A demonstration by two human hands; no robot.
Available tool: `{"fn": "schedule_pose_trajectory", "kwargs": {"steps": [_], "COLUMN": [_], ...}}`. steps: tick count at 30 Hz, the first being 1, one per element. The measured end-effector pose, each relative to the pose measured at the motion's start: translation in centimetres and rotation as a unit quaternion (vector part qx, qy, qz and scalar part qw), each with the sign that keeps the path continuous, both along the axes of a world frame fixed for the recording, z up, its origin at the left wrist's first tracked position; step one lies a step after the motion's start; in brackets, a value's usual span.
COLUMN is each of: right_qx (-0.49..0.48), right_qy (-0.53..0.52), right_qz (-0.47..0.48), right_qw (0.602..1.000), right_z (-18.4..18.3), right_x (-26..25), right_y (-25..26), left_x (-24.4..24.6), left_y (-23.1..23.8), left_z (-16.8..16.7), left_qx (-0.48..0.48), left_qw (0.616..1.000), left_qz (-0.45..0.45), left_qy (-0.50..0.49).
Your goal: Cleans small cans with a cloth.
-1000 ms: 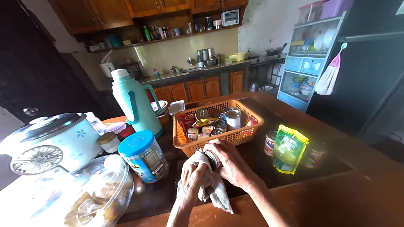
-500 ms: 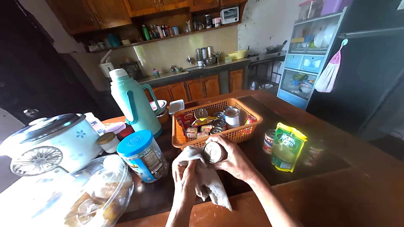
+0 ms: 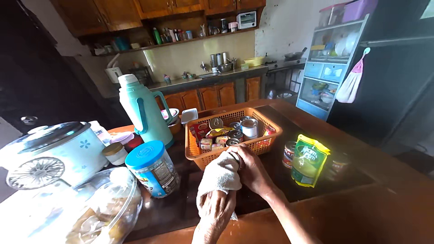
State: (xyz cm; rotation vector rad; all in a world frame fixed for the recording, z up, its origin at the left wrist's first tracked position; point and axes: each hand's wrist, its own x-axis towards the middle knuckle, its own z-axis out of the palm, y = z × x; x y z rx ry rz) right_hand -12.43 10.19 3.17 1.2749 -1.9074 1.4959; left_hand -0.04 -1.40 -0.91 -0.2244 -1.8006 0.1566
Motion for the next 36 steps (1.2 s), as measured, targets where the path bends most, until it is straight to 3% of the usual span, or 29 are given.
{"fn": "schedule_pose_trajectory", "kwargs": {"steps": [6, 12, 18, 24, 31, 36], "right_qx": [0.025, -0.002, -0.017, 0.041, -0.002, 0.030], "right_qy": [0.014, 0.034, 0.018, 0.088, 0.068, 0.074], "right_qz": [-0.017, -0.029, -0.042, -0.036, -0.051, -0.027], "right_qw": [0.999, 0.999, 0.999, 0.995, 0.996, 0.996], "right_z": [-0.3, -0.6, -0.4, -0.6, -0.9, -1.0], "right_x": [0.1, 0.2, 0.1, 0.5, 0.1, 0.8], "right_y": [-0.1, -0.6, -0.3, -0.5, -0.7, -1.0], "left_x": [0.2, 0.5, 0.2, 0.8, 0.5, 0.5], "left_y": [-0.5, 0.1, 0.9, -0.5, 0.7, 0.2], "left_z": [0.2, 1.5, 0.6, 1.1, 1.8, 2.0], "left_qx": [-0.012, 0.151, 0.088, 0.123, 0.157, 0.219], "left_qw": [1.000, 0.982, 0.996, 0.989, 0.982, 0.970], "left_qz": [-0.003, 0.055, 0.003, 0.036, 0.037, 0.044], "left_qy": [-0.024, -0.103, -0.004, -0.074, -0.097, -0.100]}}
